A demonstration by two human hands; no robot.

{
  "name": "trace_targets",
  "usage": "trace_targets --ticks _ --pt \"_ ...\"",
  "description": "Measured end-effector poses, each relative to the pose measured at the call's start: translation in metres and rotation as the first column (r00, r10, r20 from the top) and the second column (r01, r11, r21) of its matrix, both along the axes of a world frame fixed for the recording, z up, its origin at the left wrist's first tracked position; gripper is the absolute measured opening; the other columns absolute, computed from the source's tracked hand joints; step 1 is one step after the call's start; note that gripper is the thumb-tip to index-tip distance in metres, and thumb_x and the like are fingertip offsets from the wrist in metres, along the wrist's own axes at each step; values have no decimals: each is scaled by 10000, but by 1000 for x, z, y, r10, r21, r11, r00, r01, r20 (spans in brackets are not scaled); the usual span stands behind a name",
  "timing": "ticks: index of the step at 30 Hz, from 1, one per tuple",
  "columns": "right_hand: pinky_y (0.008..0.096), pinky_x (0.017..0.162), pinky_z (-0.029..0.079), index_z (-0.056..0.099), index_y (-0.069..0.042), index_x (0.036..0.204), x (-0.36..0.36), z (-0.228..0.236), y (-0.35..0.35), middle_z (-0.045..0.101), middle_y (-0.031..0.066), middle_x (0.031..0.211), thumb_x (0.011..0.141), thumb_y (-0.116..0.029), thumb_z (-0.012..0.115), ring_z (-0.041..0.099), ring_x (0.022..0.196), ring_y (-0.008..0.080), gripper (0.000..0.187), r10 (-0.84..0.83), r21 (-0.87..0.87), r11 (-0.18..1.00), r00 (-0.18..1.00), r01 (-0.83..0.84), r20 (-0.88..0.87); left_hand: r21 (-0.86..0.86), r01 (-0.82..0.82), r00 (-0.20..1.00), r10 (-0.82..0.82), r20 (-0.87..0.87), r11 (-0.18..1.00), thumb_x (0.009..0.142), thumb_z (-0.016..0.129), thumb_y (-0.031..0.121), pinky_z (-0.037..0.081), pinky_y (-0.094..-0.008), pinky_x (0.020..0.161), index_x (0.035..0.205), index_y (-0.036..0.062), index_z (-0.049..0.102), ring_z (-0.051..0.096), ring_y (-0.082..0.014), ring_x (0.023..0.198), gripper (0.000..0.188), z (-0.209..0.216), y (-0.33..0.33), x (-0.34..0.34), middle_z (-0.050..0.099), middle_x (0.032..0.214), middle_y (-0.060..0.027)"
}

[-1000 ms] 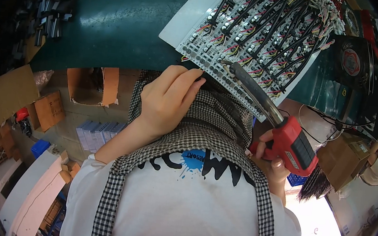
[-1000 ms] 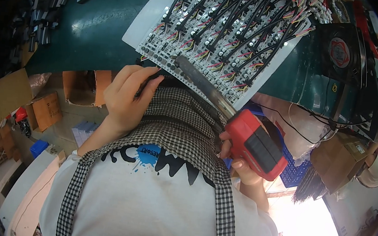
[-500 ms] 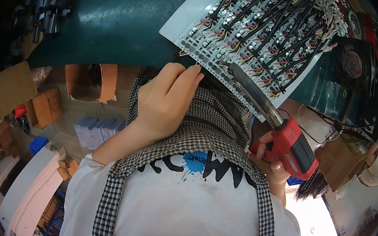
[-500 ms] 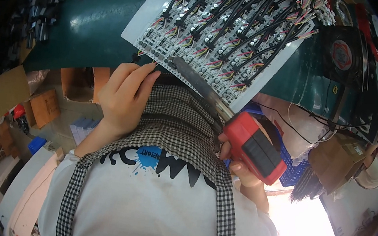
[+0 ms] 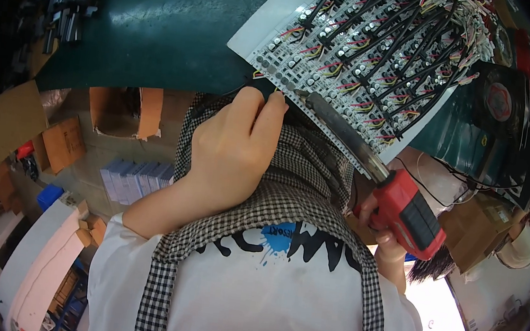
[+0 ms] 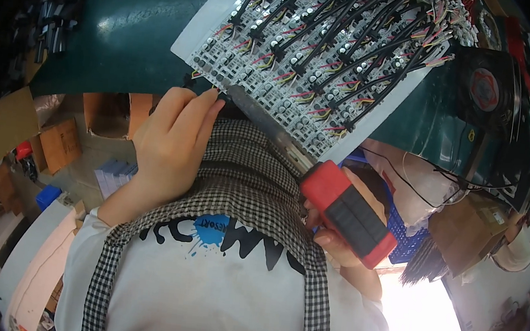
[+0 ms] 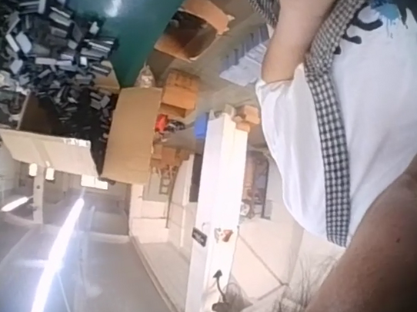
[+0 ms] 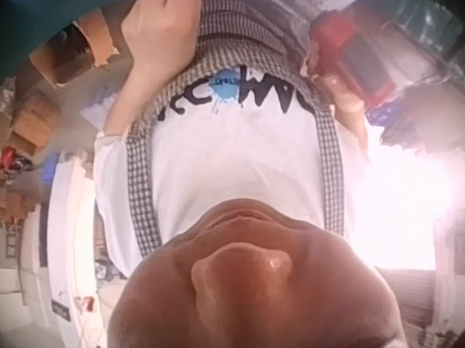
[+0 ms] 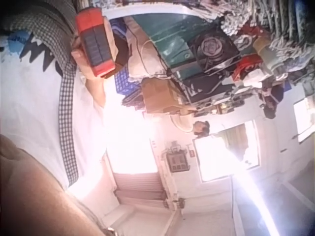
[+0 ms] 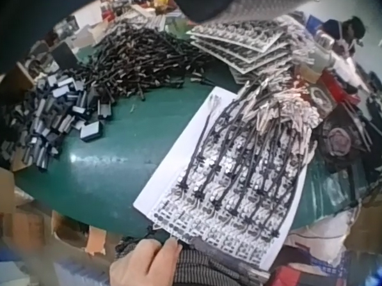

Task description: The person secures components on an electrical board using a hot glue gun.

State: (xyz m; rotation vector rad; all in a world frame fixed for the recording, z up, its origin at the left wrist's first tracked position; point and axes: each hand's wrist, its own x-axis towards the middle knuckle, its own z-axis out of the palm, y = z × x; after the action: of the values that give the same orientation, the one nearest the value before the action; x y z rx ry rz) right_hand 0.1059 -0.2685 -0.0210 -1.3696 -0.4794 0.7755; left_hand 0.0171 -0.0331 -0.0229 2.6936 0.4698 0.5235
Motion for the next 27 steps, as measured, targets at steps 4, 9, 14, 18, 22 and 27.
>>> trace_targets --ticks 4,9,14,18,22,27 --pt "221 497 418 444 168 1071 6 2 4 588 139 793 744 -325 706 538 546 130 647 45 -43 998 997 -42 67 -97 21 998 -14 64 995 707 680 14 420 -245 479 856 5 606 535 -143 570 167 -3 4 1 533 734 -60" --pt "204 487 381 494 114 998 4 9 17 565 80 677 763 -392 669 511 512 102 585 -34 0 999 998 34 44 -765 -158 986 138 -92 624 810 567 9 435 -217 527 963 -9 554 557 -99 600 155 6 12 -7 574 772 -58" --pt "198 407 283 510 60 841 -7 21 24 495 23 502 703 -670 557 413 413 71 744 -121 -268 952 986 148 118 -970 -165 984 92 -150 179 835 551 11 455 -199 592 1068 -49 499 575 -101 675 246 4 20 -10 605 819 -86" --pt "202 408 278 513 53 790 -10 24 27 482 14 485 695 -682 553 418 414 77 743 -157 -292 935 974 200 164 -988 -144 990 14 -143 64 823 562 0 458 -202 591 1087 -56 495 584 -121 672 278 3 28 -7 610 811 -107" --pt "212 424 297 515 67 861 -9 20 21 514 42 546 716 -657 553 431 422 91 739 -76 -284 951 982 123 174 -994 -102 989 116 -96 47 800 562 -34 467 -189 579 1050 -56 529 592 -99 649 253 5 24 -6 613 770 -84" --pt "234 452 334 489 72 1023 -8 15 13 557 90 738 738 -590 587 470 462 114 728 -3 -240 970 990 38 144 -938 -192 977 144 -156 288 786 586 -22 470 -190 552 931 -30 593 591 -82 607 146 10 21 -6 607 706 -60"
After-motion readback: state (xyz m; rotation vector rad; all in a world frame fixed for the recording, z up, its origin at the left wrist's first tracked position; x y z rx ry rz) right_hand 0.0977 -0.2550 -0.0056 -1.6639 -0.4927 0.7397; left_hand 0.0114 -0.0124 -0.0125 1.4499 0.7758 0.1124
